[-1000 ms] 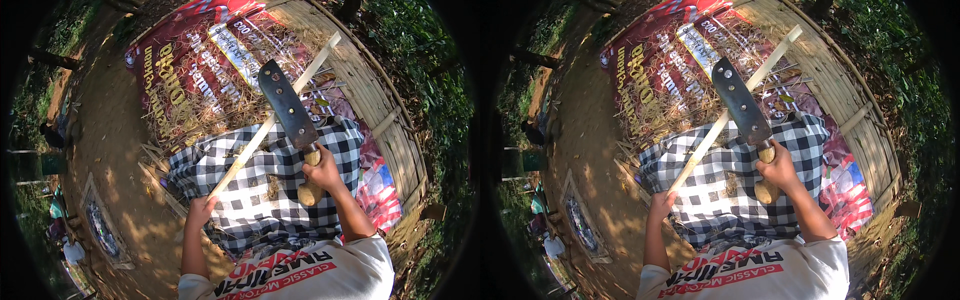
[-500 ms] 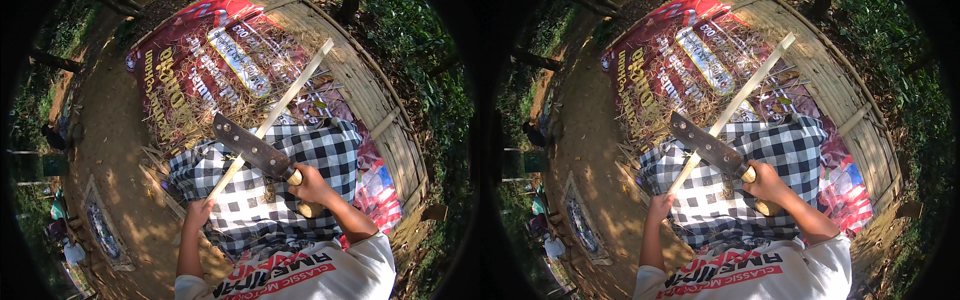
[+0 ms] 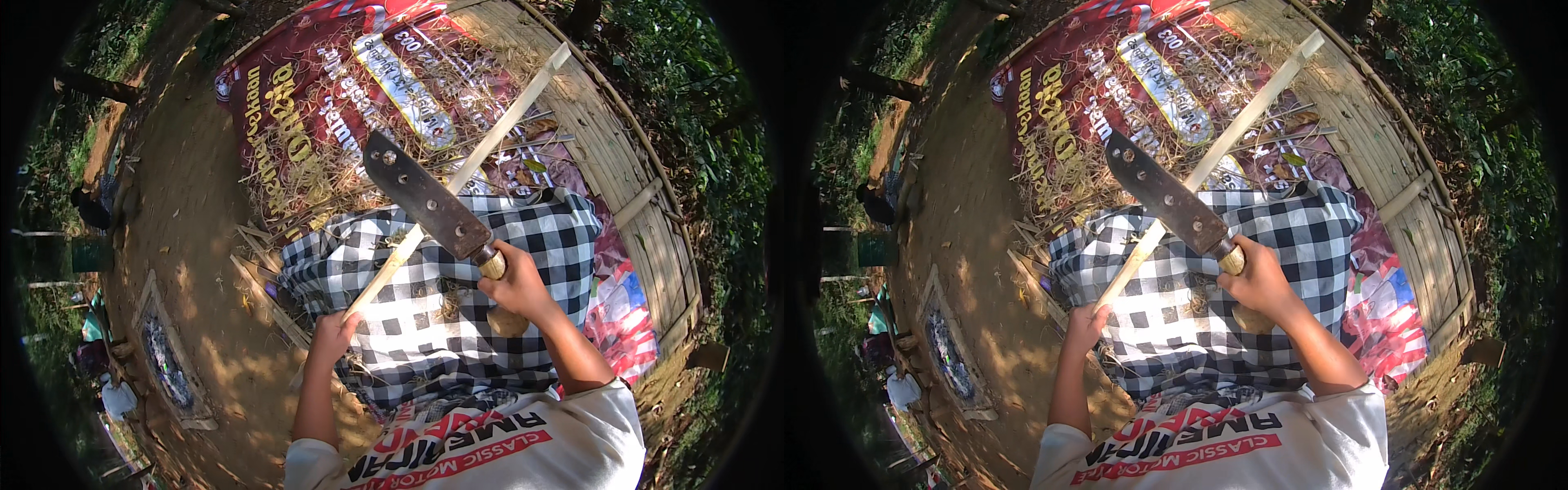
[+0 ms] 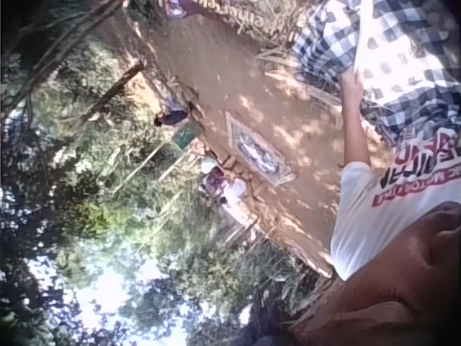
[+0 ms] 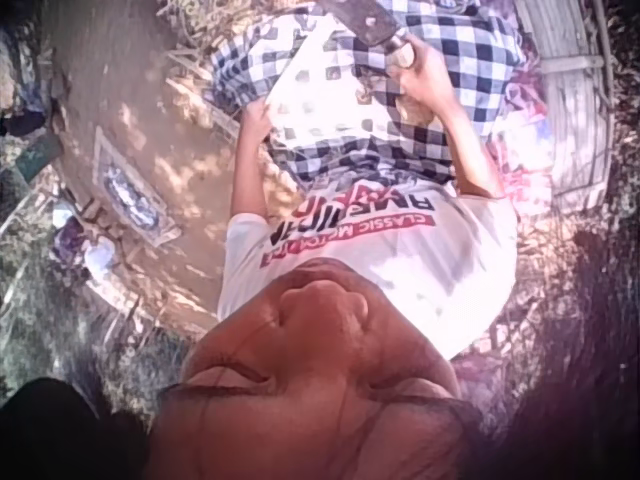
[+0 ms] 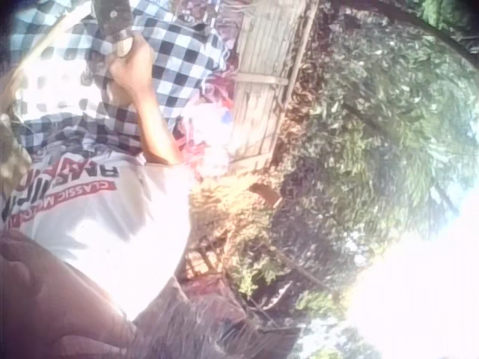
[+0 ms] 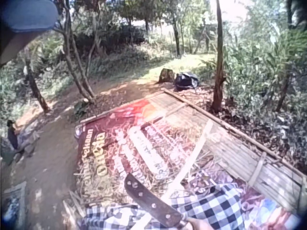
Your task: The person strips or scrapes a long bamboo stick using a large knife with a wooden handle while the bamboo rests on a bamboo platform covered with a checkered cloth.
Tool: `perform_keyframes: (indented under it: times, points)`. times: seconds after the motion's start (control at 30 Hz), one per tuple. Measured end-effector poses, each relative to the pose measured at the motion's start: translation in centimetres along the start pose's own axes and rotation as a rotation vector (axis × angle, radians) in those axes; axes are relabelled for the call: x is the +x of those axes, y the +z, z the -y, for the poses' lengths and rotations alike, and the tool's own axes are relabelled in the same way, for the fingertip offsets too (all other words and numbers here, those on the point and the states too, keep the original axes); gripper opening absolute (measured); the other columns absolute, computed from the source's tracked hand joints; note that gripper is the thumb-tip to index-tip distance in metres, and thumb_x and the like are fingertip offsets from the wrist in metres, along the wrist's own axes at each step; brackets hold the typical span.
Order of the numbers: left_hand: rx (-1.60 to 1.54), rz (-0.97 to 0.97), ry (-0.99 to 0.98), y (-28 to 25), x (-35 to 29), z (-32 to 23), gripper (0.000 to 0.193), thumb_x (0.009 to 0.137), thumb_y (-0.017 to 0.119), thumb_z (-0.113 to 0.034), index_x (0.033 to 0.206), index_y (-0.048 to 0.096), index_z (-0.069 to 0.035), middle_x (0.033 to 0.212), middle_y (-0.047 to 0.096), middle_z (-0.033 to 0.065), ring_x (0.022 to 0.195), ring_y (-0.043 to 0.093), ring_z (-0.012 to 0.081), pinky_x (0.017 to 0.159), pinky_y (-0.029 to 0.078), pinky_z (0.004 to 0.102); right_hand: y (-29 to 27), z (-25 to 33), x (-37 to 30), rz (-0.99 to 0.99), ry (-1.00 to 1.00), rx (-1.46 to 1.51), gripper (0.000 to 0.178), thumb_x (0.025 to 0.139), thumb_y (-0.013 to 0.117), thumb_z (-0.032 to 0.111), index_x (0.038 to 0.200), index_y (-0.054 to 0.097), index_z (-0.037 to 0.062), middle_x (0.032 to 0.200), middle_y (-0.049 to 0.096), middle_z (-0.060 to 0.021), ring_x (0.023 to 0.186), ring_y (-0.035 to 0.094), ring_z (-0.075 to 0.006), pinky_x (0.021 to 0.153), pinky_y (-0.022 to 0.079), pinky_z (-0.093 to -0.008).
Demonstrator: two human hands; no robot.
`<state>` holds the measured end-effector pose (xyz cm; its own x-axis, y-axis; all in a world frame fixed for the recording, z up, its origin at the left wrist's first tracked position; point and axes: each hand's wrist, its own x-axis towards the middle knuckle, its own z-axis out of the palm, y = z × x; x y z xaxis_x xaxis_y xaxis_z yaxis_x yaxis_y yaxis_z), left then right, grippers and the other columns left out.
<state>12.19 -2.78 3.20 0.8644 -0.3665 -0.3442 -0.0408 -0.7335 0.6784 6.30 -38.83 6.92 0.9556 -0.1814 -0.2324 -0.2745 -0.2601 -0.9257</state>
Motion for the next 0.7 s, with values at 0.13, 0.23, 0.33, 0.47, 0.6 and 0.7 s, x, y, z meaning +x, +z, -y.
perform_keyframes:
  times: [0.13,0.23,0.33,0.47,0.6,0.7]
  points:
    - [-0.033,0.006,-0.049,0.2,0.0,0.3,0.039,0.094,0.061,-0.032,0.079,0.063,0.004,0.057,0.056,0.0182,0.051,0.058,0.0319,0.052,0.044,0.0396,1.9,0.0,-0.5,-0.023,0.062,0.062,0.038,0.07,0.066,0.004,0.107,0.058,-0.004,0.077,0.064,-0.0109,0.067,0.062,-0.0162,0.065,0.05,-0.0314]
    - [0.036,0.039,-0.069,-0.3,-0.4,0.3,0.038,0.094,0.061,-0.032,0.081,0.065,0.004,0.058,0.056,0.0182,0.051,0.058,0.0327,0.052,0.044,0.0396,3.5,-1.5,-2.1,0.061,-0.012,0.056,0.047,0.067,0.069,0.006,0.111,0.058,-0.0078,0.081,0.066,-0.0154,0.073,0.066,-0.022,0.071,0.052,-0.034]
    - [0.034,-0.019,-0.001,0.2,0.0,1.2,0.038,0.093,0.062,-0.033,0.084,0.066,0.004,0.058,0.056,0.0193,0.052,0.058,0.0334,0.052,0.044,0.0399,1.1,-1.2,-1.0,0.185,0.169,0.251,0.032,0.072,0.062,-0.004,0.104,0.058,-0.0057,0.067,0.059,-0.0048,0.051,0.057,-0.0114,0.046,0.045,-0.0268]
    - [0.021,0.024,-0.07,0.0,0.1,0.1,0.04,0.093,0.062,-0.035,0.085,0.066,0.004,0.06,0.056,0.0212,0.053,0.059,0.0355,0.052,0.044,0.0412,0.2,0.4,0.0,-0.029,0.207,0.268,0.036,0.073,0.061,-0.006,0.108,0.055,-0.0058,0.07,0.058,-0.0046,0.053,0.058,-0.0121,0.049,0.048,-0.0273]
    - [0.069,-0.004,-0.031,0.1,-0.1,-0.2,0.036,0.094,0.061,-0.032,0.085,0.065,0.003,0.061,0.056,0.0164,0.056,0.056,0.0293,0.054,0.044,0.0394,3.1,-0.9,-2.6,0.174,0.012,0.115,0.039,0.07,0.064,-0.004,0.108,0.059,-0.0082,0.071,0.062,-0.0065,0.055,0.06,-0.0125,0.05,0.046,-0.0258]
    - [0.085,-0.016,-0.026,0.1,-0.6,-0.1,0.036,0.094,0.061,-0.034,0.09,0.066,0.002,0.065,0.06,0.0217,0.06,0.06,0.0389,0.057,0.046,0.0428,1.9,-0.9,-1.7,0.26,0.165,0.232,0.033,0.07,0.062,-0.005,0.103,0.06,-0.0076,0.069,0.06,-0.0056,0.053,0.059,-0.0122,0.049,0.046,-0.0262]
